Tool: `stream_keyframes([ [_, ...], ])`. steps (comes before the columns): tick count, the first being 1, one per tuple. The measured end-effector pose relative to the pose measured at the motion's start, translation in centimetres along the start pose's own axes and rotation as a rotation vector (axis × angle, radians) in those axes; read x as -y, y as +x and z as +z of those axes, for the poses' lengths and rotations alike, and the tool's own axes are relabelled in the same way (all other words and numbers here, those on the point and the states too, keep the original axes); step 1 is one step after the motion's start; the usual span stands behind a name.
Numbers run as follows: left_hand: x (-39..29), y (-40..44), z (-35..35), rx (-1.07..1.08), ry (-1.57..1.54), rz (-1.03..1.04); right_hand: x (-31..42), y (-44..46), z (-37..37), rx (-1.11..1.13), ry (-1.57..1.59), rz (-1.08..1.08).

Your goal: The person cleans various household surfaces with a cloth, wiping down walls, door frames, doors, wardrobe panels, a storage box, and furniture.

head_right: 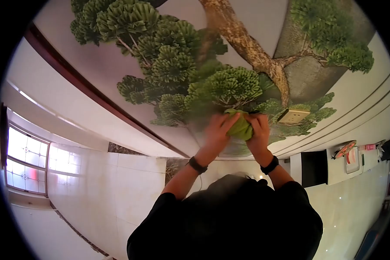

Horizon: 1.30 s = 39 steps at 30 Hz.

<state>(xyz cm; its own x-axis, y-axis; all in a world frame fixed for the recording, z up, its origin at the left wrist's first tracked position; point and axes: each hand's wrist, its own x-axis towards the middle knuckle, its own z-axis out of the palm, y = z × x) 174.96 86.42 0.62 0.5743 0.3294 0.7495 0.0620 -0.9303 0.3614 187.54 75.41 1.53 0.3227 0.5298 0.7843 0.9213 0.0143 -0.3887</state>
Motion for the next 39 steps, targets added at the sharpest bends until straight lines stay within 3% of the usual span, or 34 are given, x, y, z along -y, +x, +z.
stream_keyframes([
  [6,2.2,0.1,-4.8,-0.175,0.009,-0.083,4.5,3.0,2.5,0.074,0.059,-0.045],
  [9,1.5,2.4,-6.6,-0.201,-0.053,-0.058,5.8,4.7,2.2,-0.018,0.066,-0.035],
  [16,-1.5,5.9,-4.8,-0.142,-0.154,0.022,4.0,4.5,-1.2,-0.054,0.029,0.084],
  [25,0.8,2.1,-2.0,-0.042,-0.154,0.015,2.1,0.4,1.2,-0.048,-0.002,0.166],
  [33,5.1,-2.2,-5.4,0.007,-0.069,-0.094,4.4,0.0,6.3,0.046,0.093,0.029],
  [39,6.9,-0.3,-10.5,-0.098,0.041,-0.062,8.8,4.1,8.1,0.008,0.074,-0.079],
])
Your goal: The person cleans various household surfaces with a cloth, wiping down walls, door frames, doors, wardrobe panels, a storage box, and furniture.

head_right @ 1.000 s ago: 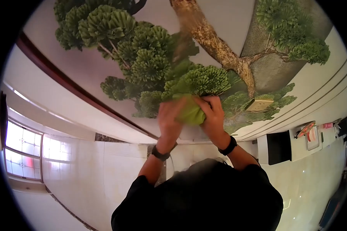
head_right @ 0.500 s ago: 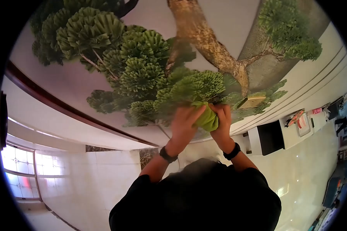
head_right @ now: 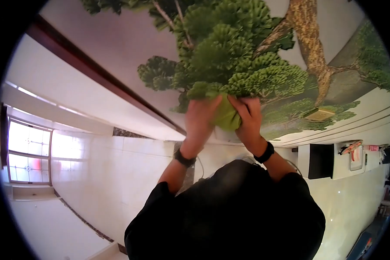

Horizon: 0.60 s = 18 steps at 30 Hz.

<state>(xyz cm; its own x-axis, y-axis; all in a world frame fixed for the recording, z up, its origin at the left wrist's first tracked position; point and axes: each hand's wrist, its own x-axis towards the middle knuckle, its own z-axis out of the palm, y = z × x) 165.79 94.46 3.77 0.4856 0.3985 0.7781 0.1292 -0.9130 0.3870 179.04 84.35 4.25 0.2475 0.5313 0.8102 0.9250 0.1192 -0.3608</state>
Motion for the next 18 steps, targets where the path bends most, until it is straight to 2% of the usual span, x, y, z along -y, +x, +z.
stream_keyframes([
  [8,0.7,3.5,-5.8,-0.263,0.029,-0.025,5.3,6.0,2.5,-0.082,0.009,-0.091],
  [12,3.3,1.5,-8.2,-0.246,0.126,-0.132,7.1,5.5,6.0,0.027,0.066,-0.083],
  [17,7.2,1.3,-14.1,-0.332,0.280,-0.092,10.6,4.9,12.1,0.178,0.241,-0.088],
  [18,8.3,1.4,-15.3,-0.366,0.303,-0.073,11.1,4.8,13.4,0.134,0.241,-0.099],
])
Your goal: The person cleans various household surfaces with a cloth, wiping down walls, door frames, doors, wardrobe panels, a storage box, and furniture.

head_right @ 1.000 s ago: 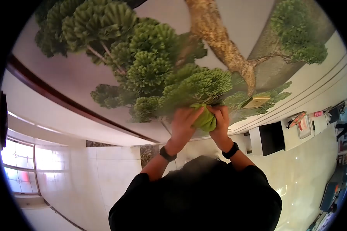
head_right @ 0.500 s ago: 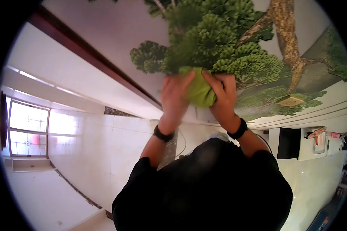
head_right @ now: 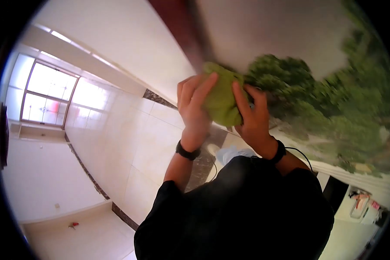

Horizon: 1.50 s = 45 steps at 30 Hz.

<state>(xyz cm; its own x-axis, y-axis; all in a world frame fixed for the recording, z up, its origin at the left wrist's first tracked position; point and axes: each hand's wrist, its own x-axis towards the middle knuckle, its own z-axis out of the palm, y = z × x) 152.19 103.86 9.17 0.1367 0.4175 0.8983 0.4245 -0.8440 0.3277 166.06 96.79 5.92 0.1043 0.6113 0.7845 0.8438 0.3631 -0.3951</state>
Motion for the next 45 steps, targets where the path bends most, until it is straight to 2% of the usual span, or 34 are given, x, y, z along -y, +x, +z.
stream_keyframes([
  [2,2.0,0.3,-0.8,0.069,-0.008,0.059,-0.1,-0.2,2.5,-0.087,-0.004,-0.036],
  [8,4.8,1.4,-2.4,0.215,-0.214,0.108,-1.3,-2.6,5.7,-0.177,-0.346,-0.095],
  [11,6.9,0.6,-1.5,0.190,-0.208,0.252,-0.5,-1.2,7.1,-0.340,-0.355,-0.135],
  [15,8.1,0.6,-1.1,0.199,-0.295,0.312,-1.4,-0.9,9.5,-0.537,-0.554,-0.252],
  [17,9.0,0.6,-0.9,0.197,-0.356,0.328,-3.1,-2.5,10.0,-0.571,-0.518,-0.288],
  [20,10.2,0.5,-0.5,0.203,-0.436,0.363,-3.2,-2.0,10.3,-0.578,-0.525,-0.315],
  [23,11.0,0.4,-0.5,0.238,-0.499,0.366,-2.6,-4.6,10.2,-0.519,-0.505,-0.133],
  [26,11.7,0.1,-0.4,0.287,-0.557,0.334,0.6,-2.5,11.2,-0.474,-0.705,-0.083],
  [28,13.0,-0.1,-0.9,0.359,-0.572,0.319,0.7,-3.5,13.6,-0.585,-0.598,0.011],
  [31,17.4,-0.5,-2.3,0.425,-0.667,0.254,1.9,-3.1,17.8,-0.577,-0.524,0.044],
  [33,20.4,-1.1,-3.6,0.459,-0.595,0.254,3.4,-2.6,20.3,-0.501,-0.549,0.060],
  [37,26.1,-1.0,-6.7,0.487,-0.566,0.173,6.1,-0.8,27.0,-0.526,-0.411,0.066],
  [43,34.8,1.1,-13.1,0.543,-0.507,0.050,9.6,1.7,34.6,-0.357,-0.373,0.095],
  [45,36.5,2.6,-15.3,0.476,-0.444,0.068,10.5,3.2,36.5,-0.344,-0.306,0.106],
])
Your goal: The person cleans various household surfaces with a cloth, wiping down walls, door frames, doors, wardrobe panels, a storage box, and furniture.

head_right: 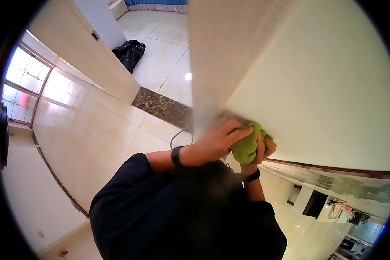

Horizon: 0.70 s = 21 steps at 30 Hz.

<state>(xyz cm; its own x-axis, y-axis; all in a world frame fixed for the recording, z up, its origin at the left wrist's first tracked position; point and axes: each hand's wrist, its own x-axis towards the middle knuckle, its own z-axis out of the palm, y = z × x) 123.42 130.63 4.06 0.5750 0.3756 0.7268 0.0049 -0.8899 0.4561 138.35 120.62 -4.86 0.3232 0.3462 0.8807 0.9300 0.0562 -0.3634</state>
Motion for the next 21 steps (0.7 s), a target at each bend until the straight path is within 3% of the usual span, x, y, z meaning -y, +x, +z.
stream_keyframes([
  [6,1.5,1.2,-10.4,-0.316,0.102,0.162,10.8,7.3,6.3,-0.133,0.311,-0.101],
  [9,3.6,-0.1,-10.8,-0.339,0.018,0.031,11.1,5.8,7.5,-0.060,0.087,-0.174],
  [17,9.0,-6.5,-8.1,-0.143,-0.134,-0.046,9.2,-2.4,8.8,0.084,0.092,-0.021],
  [21,10.4,-7.3,-8.2,-0.111,-0.193,-0.062,10.6,-2.4,8.7,0.161,0.013,-0.006],
])
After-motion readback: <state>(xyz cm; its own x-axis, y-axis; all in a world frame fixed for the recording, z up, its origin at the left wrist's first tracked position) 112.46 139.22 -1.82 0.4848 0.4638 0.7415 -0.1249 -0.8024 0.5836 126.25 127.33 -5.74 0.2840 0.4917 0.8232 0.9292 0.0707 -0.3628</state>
